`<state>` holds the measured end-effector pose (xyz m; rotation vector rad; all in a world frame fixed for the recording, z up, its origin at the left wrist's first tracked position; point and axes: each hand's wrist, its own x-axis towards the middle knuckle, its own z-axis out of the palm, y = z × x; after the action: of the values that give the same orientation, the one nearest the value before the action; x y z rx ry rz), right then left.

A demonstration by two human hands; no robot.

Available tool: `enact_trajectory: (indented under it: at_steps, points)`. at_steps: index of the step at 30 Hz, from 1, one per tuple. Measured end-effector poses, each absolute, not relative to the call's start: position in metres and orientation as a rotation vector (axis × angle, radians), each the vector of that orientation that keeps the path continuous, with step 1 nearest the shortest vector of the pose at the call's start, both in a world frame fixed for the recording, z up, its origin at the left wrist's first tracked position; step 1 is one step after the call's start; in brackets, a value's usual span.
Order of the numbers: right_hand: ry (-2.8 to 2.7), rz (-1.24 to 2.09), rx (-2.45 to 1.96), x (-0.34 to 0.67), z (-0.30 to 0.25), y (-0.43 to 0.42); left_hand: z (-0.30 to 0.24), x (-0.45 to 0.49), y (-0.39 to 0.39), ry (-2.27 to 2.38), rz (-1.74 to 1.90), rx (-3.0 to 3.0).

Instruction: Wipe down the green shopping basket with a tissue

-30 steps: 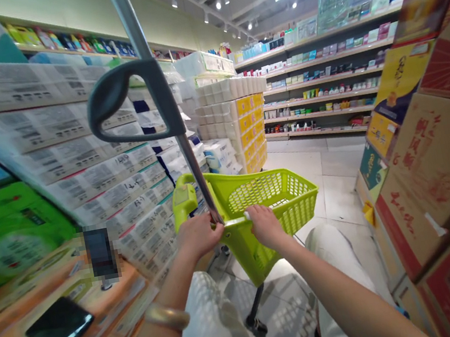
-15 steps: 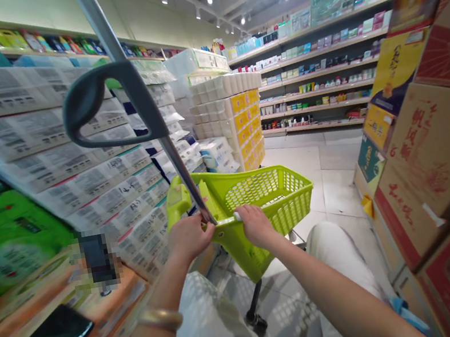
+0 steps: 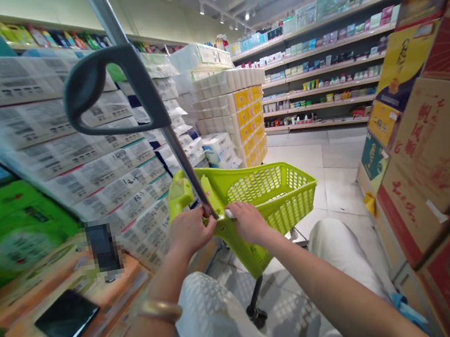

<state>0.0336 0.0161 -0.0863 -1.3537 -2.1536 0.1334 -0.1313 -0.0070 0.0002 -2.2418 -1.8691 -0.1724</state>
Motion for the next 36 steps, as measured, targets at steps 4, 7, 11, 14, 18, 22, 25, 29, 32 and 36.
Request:
enact_trajectory:
  at_steps: [4, 7, 11, 14, 18, 22, 25, 29, 32, 36]
  points:
    - [-2.105, 0.123, -1.585, 0.069, -0.102, 0.027, -0.007, -0.140, -0.009, -1.786, -0.576, -2.236]
    - [-2.100, 0.083, -1.648, 0.078, -0.107, 0.029, -0.014, -0.135, -0.017, -1.520, -0.965, -2.071]
    - [-2.103, 0.065, -1.670, 0.070, -0.107, 0.027, -0.018, -0.105, -0.023, -1.109, -0.761, -2.297]
    - [-2.118, 0.059, -1.634, 0.068, -0.110, 0.027, -0.023, -0.083, -0.018, -1.193, -0.420, -2.387]
    - [-2.098, 0.049, -1.604, 0.078, -0.120, 0.028, -0.035, -0.076, -0.010, -1.409, 0.016, -2.338]
    - [-2.006, 0.017, -1.670, 0.081, -0.124, 0.026, -0.044, -0.081, -0.009, -1.399, 0.034, -2.284]
    - [-1.946, 0.036, -1.707, 0.061, -0.117, 0.023, -0.047, -0.081, -0.009, -1.412, -0.002, -2.263]
    - [-1.966, 0.071, -1.565, 0.022, -0.105, 0.017, -0.049, -0.082, -0.009, -1.392, -0.031, -2.263]
    - [-1.986, 0.065, -1.467, 0.017, -0.106, 0.016, -0.050, -0.085, -0.010, -1.392, -0.064, -2.253]
    - [-2.007, 0.008, -1.407, 0.054, -0.126, 0.021, -0.051, -0.089, -0.010, -1.394, -0.104, -2.244]
